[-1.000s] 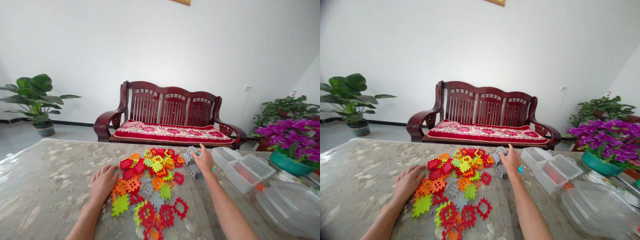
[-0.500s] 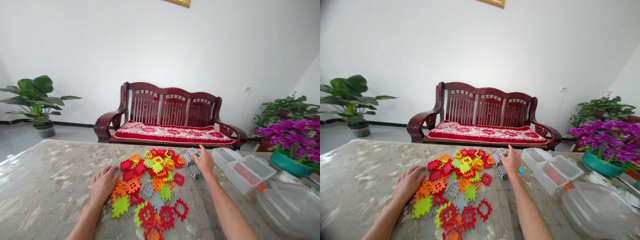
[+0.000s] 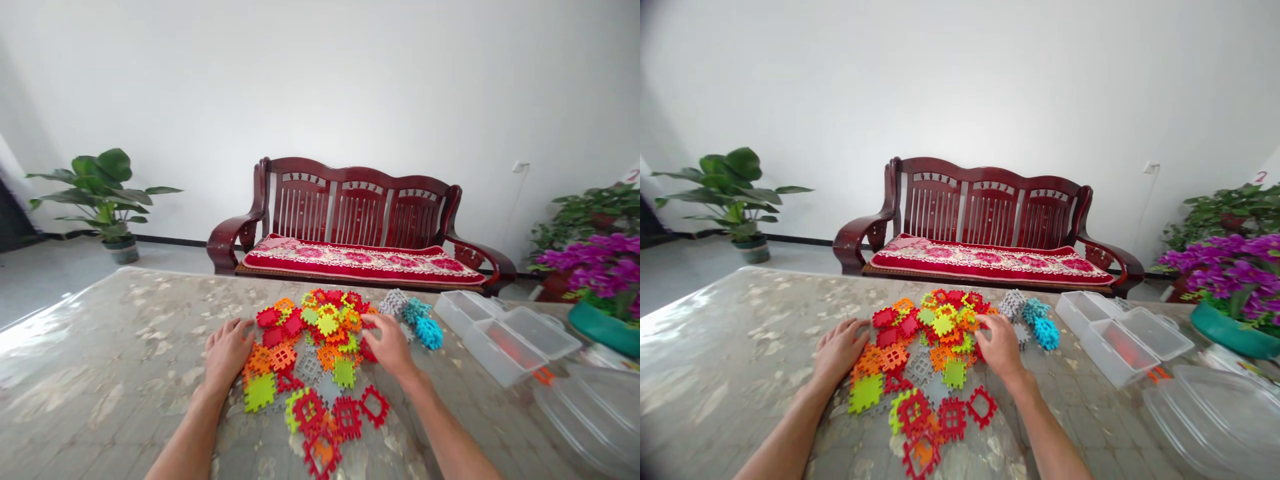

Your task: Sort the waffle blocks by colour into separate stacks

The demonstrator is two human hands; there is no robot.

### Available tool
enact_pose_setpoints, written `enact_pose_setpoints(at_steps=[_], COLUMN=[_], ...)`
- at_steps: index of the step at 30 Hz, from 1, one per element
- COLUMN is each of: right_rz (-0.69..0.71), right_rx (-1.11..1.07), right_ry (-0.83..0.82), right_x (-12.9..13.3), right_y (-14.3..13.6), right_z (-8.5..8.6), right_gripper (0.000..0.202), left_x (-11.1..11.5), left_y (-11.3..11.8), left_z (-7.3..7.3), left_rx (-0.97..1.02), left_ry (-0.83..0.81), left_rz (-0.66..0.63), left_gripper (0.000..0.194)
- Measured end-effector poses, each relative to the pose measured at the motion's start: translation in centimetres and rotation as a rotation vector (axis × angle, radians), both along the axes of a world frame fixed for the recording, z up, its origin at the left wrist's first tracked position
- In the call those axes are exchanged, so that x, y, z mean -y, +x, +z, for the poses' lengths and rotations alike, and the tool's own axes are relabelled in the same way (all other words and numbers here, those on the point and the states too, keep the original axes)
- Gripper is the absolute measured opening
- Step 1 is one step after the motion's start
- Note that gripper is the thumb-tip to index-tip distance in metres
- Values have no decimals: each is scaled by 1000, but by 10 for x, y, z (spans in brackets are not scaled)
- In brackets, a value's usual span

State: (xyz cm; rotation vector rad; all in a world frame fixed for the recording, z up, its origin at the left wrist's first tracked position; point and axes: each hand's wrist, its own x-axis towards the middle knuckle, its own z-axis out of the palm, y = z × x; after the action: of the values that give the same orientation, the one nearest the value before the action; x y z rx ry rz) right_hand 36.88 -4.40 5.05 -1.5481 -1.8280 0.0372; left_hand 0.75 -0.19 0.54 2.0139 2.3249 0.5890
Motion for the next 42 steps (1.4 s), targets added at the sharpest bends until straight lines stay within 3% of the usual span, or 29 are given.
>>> enact_pose_setpoints(at_steps=[3,7,15,21,30,33,37,42], right_rz=[212,359,529,639,647,616,476,345], right_rx=[43,72,338,504,533,418,162,-88], right_ry=[-125,-163,-295,-402,-243,-171,-32,45], right_x=[19,26,5,-6,-10,-8,2,10], right_y=[-39,-71,-90,-97,-98,-88,-67,-34], right_z=[-7,-9,7,20,14,12,6,-21], right_gripper=[29,33,51,48,33,23,25,32], left_x=[1,2,1,1,1,1,1,1], left_y=[1,2,1,1,2,2,2,2], left_z=[2,3,2,1,3,3,3,2], left_rx=[6,7,6,8,2,6,7,7], left_ry=[-3,-9,-23,-9,-9,-6,-10,-9], left_rz=[5,0,-2,2,4,6,2,9], left_gripper=[40,40,41,41,41,41,40,40])
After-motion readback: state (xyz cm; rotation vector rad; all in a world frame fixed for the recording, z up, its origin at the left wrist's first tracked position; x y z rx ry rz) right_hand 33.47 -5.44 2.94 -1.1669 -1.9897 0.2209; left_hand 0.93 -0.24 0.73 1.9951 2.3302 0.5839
